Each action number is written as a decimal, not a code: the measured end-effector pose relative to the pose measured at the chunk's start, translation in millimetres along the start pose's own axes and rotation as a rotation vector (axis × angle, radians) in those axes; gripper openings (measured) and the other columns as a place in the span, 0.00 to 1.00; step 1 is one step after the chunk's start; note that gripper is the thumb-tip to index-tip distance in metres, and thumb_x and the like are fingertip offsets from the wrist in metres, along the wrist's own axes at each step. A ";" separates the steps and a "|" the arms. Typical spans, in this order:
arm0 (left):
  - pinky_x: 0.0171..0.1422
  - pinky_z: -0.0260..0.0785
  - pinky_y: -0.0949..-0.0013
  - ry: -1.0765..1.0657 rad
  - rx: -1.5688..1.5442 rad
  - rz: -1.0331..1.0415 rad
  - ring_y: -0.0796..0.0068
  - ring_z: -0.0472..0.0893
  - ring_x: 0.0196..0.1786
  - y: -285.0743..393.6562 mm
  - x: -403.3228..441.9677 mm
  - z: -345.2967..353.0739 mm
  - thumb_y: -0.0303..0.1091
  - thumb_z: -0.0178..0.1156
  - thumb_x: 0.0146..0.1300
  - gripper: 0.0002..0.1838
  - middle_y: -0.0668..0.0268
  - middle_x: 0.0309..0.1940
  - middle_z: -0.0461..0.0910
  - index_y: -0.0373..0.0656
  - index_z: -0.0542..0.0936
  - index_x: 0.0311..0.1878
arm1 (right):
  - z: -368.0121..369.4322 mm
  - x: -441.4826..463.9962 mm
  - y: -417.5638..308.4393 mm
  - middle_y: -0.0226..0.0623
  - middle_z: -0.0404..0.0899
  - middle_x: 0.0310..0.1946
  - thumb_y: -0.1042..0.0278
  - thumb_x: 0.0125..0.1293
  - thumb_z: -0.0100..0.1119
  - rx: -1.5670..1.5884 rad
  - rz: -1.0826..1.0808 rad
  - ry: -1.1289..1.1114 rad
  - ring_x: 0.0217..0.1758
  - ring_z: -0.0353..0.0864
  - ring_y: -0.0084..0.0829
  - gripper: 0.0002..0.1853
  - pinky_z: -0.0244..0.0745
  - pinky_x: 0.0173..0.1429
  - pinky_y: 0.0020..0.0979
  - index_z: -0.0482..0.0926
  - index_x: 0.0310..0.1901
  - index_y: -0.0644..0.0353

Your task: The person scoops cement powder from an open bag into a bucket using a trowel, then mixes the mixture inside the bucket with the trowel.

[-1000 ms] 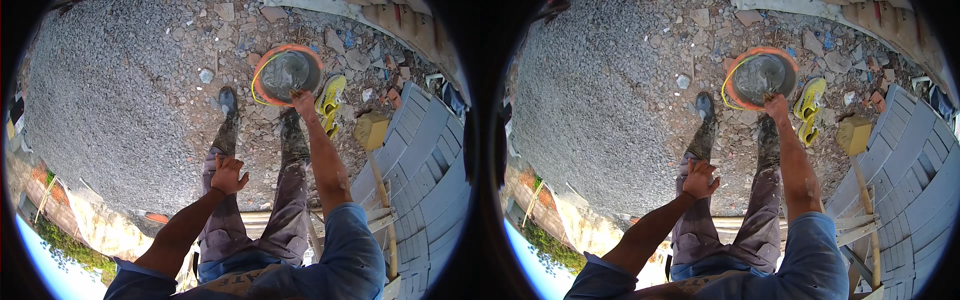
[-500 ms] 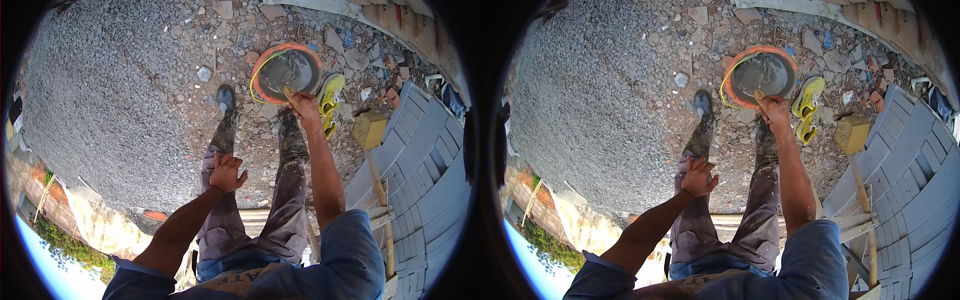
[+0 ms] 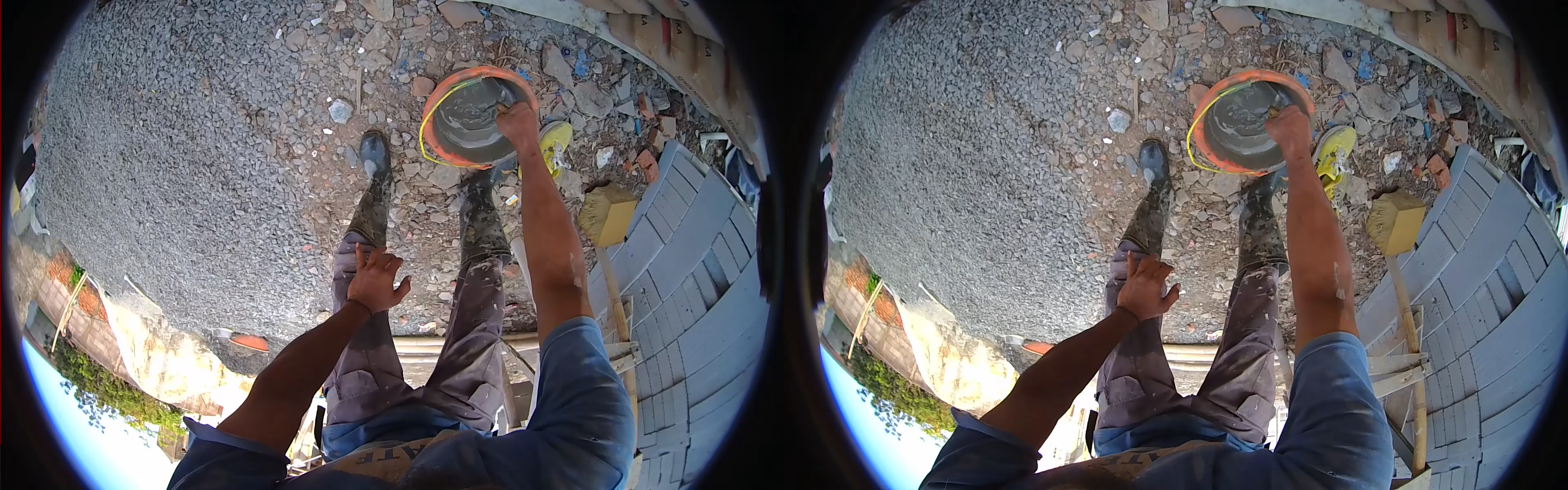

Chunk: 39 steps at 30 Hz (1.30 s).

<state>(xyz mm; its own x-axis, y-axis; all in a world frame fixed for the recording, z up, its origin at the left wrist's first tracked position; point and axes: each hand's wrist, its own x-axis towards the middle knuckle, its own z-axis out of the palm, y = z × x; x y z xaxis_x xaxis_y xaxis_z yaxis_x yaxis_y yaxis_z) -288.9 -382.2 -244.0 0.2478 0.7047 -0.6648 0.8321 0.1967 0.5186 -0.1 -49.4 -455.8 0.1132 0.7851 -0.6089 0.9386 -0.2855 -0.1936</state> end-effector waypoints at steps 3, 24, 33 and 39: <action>0.81 0.43 0.22 0.002 -0.007 0.001 0.53 0.71 0.72 -0.8 -4.6 1.8 0.49 0.66 0.65 0.22 0.60 0.52 0.81 0.45 0.83 0.54 | 21.5 -17.5 -15.5 0.60 0.86 0.49 0.59 0.59 0.66 0.031 0.045 -0.133 0.53 0.87 0.56 0.24 0.83 0.57 0.44 0.83 0.53 0.66; 0.79 0.43 0.19 -0.033 0.001 -0.002 0.55 0.70 0.72 2.7 0.0 6.2 0.52 0.64 0.65 0.24 0.61 0.52 0.82 0.43 0.83 0.55 | 32.3 -95.1 -27.0 0.46 0.86 0.27 0.56 0.68 0.66 0.302 0.054 -0.439 0.19 0.84 0.38 0.23 0.84 0.36 0.39 0.81 0.48 0.74; 0.81 0.42 0.24 -0.051 0.002 -0.002 0.52 0.71 0.73 10.0 5.9 3.2 0.50 0.65 0.65 0.24 0.58 0.54 0.82 0.43 0.83 0.56 | -22.9 -146.3 29.4 0.50 0.87 0.42 0.61 0.67 0.65 0.021 -0.176 -0.268 0.43 0.88 0.49 0.19 0.82 0.49 0.47 0.79 0.56 0.62; 0.83 0.42 0.27 -0.074 0.052 0.014 0.52 0.72 0.72 20.8 12.6 -1.4 0.49 0.66 0.64 0.23 0.56 0.55 0.83 0.42 0.83 0.55 | 31.8 -151.8 111.1 0.44 0.80 0.55 0.65 0.65 0.65 -0.209 -0.109 -0.117 0.62 0.78 0.49 0.21 0.73 0.64 0.50 0.75 0.56 0.61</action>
<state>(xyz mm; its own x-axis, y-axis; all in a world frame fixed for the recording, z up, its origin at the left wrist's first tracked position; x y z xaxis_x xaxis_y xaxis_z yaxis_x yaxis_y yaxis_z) -269.2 -368.3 -240.9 0.2942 0.6546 -0.6964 0.8522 0.1502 0.5013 76.6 -217.8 -409.3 -0.0191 0.7329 -0.6801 0.9915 -0.0739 -0.1074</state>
